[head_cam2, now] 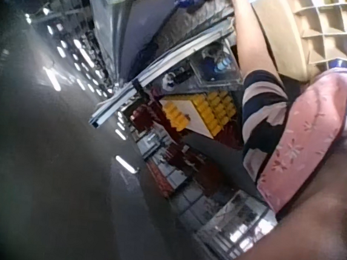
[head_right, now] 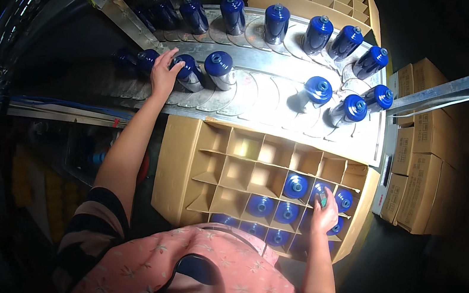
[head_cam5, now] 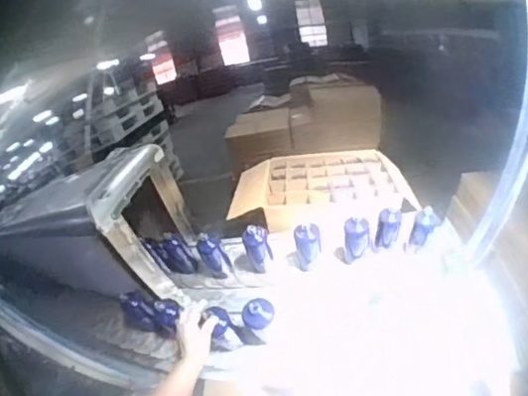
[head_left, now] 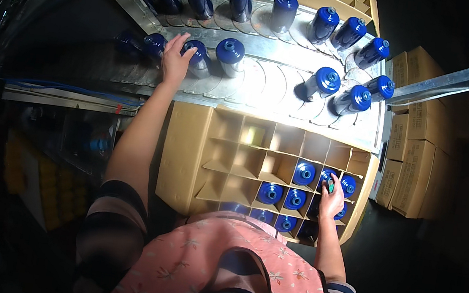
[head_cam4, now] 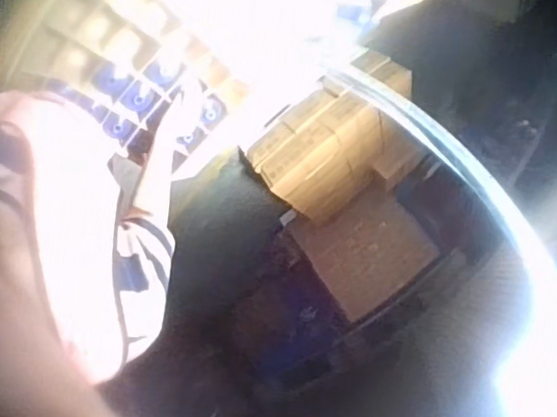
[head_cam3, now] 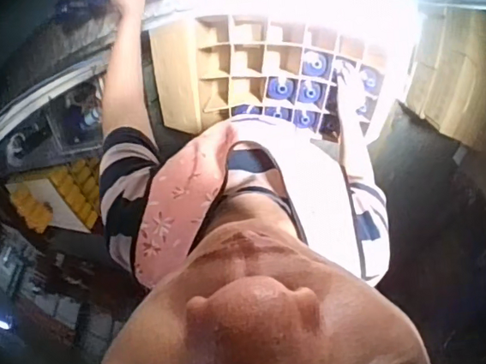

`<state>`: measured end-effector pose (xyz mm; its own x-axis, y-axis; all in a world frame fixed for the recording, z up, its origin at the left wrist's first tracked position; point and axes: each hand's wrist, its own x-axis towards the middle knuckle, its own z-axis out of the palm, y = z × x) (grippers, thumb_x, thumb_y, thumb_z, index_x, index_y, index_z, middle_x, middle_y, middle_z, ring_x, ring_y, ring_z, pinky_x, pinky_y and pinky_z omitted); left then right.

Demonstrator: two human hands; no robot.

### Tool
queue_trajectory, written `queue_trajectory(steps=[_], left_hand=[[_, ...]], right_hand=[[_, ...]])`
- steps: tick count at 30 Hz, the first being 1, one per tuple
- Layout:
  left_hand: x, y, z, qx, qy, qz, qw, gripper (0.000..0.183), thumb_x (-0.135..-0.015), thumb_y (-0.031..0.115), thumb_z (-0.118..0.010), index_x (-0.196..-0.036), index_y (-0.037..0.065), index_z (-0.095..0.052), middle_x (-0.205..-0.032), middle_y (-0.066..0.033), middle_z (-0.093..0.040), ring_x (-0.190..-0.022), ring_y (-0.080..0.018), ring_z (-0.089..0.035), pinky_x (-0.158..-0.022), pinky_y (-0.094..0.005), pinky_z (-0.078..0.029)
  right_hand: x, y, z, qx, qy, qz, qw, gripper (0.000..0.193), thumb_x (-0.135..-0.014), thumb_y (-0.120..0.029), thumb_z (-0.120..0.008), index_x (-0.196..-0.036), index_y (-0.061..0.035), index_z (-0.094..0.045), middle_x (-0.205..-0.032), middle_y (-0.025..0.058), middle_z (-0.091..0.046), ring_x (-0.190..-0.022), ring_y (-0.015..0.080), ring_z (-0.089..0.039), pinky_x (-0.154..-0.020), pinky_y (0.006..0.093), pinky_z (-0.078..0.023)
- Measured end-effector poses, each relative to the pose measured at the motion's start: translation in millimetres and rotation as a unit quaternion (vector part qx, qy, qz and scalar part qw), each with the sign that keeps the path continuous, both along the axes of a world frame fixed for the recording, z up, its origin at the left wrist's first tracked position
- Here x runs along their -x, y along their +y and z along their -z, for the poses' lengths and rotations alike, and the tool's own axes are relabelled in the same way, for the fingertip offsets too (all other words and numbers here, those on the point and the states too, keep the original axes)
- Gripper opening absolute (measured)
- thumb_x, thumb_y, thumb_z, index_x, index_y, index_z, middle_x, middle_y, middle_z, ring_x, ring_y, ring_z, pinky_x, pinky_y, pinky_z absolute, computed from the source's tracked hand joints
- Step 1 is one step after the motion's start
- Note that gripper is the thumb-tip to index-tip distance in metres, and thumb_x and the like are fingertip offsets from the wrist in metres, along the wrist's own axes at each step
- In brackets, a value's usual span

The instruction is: The person repeatedly picks up blue plastic bottles from a conveyor belt and places them into a cardboard carton with compartments. The person occasionally inspects the bottom of bottles before placing them in the carton.

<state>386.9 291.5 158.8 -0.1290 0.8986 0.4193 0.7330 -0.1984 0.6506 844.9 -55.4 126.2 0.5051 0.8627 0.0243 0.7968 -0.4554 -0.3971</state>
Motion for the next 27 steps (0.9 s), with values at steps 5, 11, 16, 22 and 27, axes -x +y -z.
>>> queue_trajectory(steps=[5, 11, 16, 22, 27], left_hand=[[-78.3, 0.7, -17.1, 0.041, -0.003, 0.175, 0.984, 0.049, -0.082, 0.023, -0.073, -0.129, 0.014, -0.060, -0.126, -0.0161, -0.058, -0.118, -0.0309, -0.056, -0.099, -0.0373, -0.044], [-120.4, 14.3, 2.1, 0.190, 0.002, 0.166, 0.968, 0.038, -0.080, 0.018, -0.072, -0.116, 0.013, -0.063, -0.122, -0.0128, -0.064, -0.107, -0.0263, -0.062, -0.093, -0.0344, -0.048], [-117.0, -3.3, 7.6, 0.154, -0.013, 0.187, 0.970, 0.035, -0.078, 0.019, -0.073, -0.113, 0.017, -0.066, -0.111, -0.0116, -0.067, -0.100, -0.0263, -0.065, -0.085, -0.0353, -0.051], [-155.9, -19.2, 1.6, 0.167, -0.009, 0.261, 0.951, 0.038, -0.080, 0.018, -0.072, -0.117, 0.015, -0.066, -0.111, -0.0144, -0.065, -0.102, -0.0295, -0.063, -0.088, -0.0346, -0.049], [-157.1, -24.7, -18.2, 0.132, -0.039, 0.257, 0.957, 0.049, -0.082, 0.011, -0.074, -0.129, 0.006, -0.058, -0.123, -0.0120, -0.063, -0.114, -0.0201, -0.060, -0.099, -0.0299, -0.045]], right_hand=[[-8.7, -4.8, -4.9, 0.041, 0.081, 0.063, 0.994, 0.036, -0.079, -0.022, -0.076, -0.113, -0.0171, -0.066, -0.108, 0.0081, -0.069, -0.098, 0.0300, -0.065, -0.085, 0.0365, -0.051], [-7.6, 12.9, -12.6, -0.058, 0.202, 0.051, 0.976, 0.029, -0.077, -0.016, -0.077, -0.103, -0.0088, -0.068, -0.096, 0.0094, -0.070, -0.087, 0.0216, -0.066, -0.081, 0.0310, -0.050], [-2.9, 15.0, -83.6, -0.168, 0.281, 0.032, 0.944, 0.023, -0.076, -0.001, -0.074, -0.098, -0.0022, -0.066, -0.090, 0.0024, -0.065, -0.076, 0.0080, -0.056, -0.069, 0.0222, -0.047], [-5.9, 75.0, -154.1, -0.227, 0.268, -0.059, 0.934, 0.021, -0.076, -0.003, -0.075, -0.097, -0.0028, -0.069, -0.076, -0.0015, -0.060, -0.062, 0.0034, -0.046, -0.057, 0.0192, -0.040], [-6.7, 183.1, -124.3, -0.309, 0.296, -0.150, 0.891, 0.018, -0.079, -0.008, -0.075, -0.096, -0.0063, -0.069, -0.077, -0.0069, -0.053, -0.066, 0.0014, -0.041, -0.061, 0.0167, -0.035]])
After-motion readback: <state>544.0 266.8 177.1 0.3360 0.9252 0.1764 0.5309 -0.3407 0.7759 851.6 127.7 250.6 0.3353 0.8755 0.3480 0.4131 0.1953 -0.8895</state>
